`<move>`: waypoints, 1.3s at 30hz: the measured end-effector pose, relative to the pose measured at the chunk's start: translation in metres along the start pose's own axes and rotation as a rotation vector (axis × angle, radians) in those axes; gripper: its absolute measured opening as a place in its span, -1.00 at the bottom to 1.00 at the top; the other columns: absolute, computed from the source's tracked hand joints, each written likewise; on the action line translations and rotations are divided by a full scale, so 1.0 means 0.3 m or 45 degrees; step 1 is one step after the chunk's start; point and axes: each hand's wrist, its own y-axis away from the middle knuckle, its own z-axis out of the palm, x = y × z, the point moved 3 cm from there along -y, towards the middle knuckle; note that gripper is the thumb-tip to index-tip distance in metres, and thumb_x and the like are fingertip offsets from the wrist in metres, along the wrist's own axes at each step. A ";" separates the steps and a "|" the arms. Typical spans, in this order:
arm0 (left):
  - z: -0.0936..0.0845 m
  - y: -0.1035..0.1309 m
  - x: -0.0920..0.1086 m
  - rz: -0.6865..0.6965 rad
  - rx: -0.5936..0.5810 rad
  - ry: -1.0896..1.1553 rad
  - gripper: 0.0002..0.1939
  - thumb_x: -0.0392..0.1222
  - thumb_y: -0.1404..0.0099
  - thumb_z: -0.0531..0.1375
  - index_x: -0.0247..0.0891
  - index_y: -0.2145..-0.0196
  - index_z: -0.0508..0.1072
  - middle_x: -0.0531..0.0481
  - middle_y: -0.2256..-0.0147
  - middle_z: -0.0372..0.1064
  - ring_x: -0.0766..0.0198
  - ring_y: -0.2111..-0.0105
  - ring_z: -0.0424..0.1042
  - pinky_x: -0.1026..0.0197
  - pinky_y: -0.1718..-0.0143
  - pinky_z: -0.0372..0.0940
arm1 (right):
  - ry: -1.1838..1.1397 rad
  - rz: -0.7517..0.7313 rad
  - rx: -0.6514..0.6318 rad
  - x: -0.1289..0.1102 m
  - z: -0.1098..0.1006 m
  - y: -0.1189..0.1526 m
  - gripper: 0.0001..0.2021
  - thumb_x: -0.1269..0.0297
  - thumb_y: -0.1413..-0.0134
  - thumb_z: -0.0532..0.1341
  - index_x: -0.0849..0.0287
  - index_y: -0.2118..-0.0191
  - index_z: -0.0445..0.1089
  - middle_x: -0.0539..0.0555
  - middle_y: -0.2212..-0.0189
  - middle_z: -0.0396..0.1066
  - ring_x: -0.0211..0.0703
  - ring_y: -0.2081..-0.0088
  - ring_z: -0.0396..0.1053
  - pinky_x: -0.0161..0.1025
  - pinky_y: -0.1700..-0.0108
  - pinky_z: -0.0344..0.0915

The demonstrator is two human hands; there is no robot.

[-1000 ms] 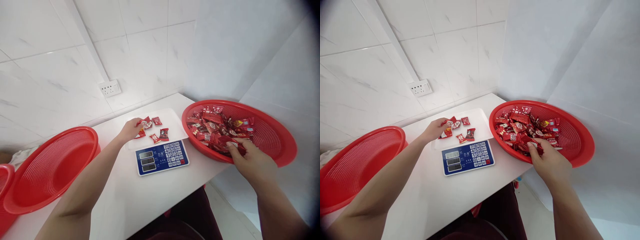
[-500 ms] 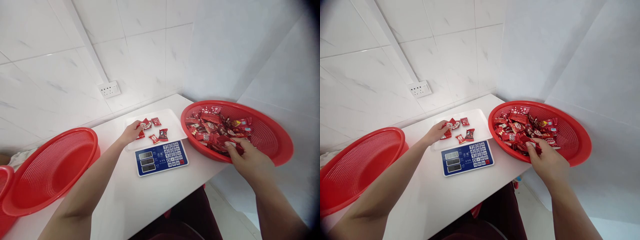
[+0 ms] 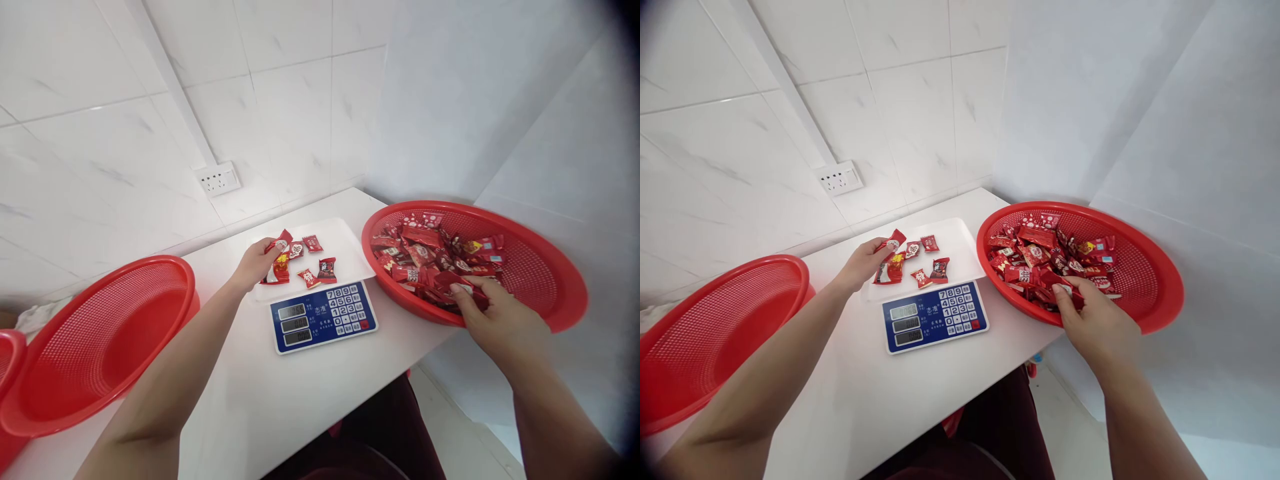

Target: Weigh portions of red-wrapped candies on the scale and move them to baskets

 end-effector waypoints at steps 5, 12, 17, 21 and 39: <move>-0.003 0.000 0.003 -0.029 -0.016 0.192 -0.73 -0.01 -0.11 0.18 -0.21 0.28 0.43 -0.02 0.30 0.44 0.19 0.22 0.41 0.20 0.23 0.29 | -0.011 0.004 0.028 0.003 0.008 -0.007 -0.51 -0.10 -0.02 -0.06 0.06 0.05 0.31 0.07 0.50 0.39 0.03 0.34 0.38 -0.20 0.41 0.19; -0.006 0.001 0.004 -0.069 -0.031 0.358 -0.72 -0.01 -0.07 0.22 -0.22 0.31 0.39 -0.04 0.27 0.44 0.19 0.18 0.43 0.17 0.17 0.30 | -0.026 0.028 0.039 0.010 0.013 -0.011 -0.53 -0.09 0.01 -0.05 0.03 0.07 0.31 0.04 0.53 0.38 0.04 0.36 0.37 -0.19 0.41 0.19; -0.014 0.004 0.001 -0.089 0.012 0.339 -0.68 0.03 -0.05 0.24 -0.24 0.33 0.38 0.02 0.36 0.42 0.22 0.22 0.42 0.19 0.17 0.26 | -0.027 -0.009 0.008 -0.003 0.000 0.000 -0.51 -0.09 -0.04 -0.07 0.08 0.05 0.30 0.10 0.47 0.40 0.06 0.32 0.37 -0.18 0.39 0.19; -0.013 0.009 -0.012 -0.129 0.009 0.301 -0.65 0.07 -0.02 0.26 -0.24 0.35 0.39 0.04 0.40 0.41 0.24 0.30 0.42 0.20 0.22 0.26 | -0.040 -0.013 0.030 -0.004 -0.001 0.002 -0.53 -0.09 -0.03 -0.06 0.08 0.07 0.31 0.08 0.52 0.39 0.06 0.35 0.37 -0.18 0.41 0.18; 0.038 0.037 0.014 -0.129 -0.101 0.359 -0.71 -0.02 -0.06 0.26 -0.25 0.32 0.37 -0.02 0.29 0.43 0.23 0.25 0.43 0.13 0.17 0.34 | -0.045 -0.029 -0.002 -0.006 -0.005 0.002 -0.53 -0.08 -0.06 -0.06 0.07 0.06 0.31 0.08 0.49 0.41 0.06 0.35 0.39 -0.17 0.40 0.20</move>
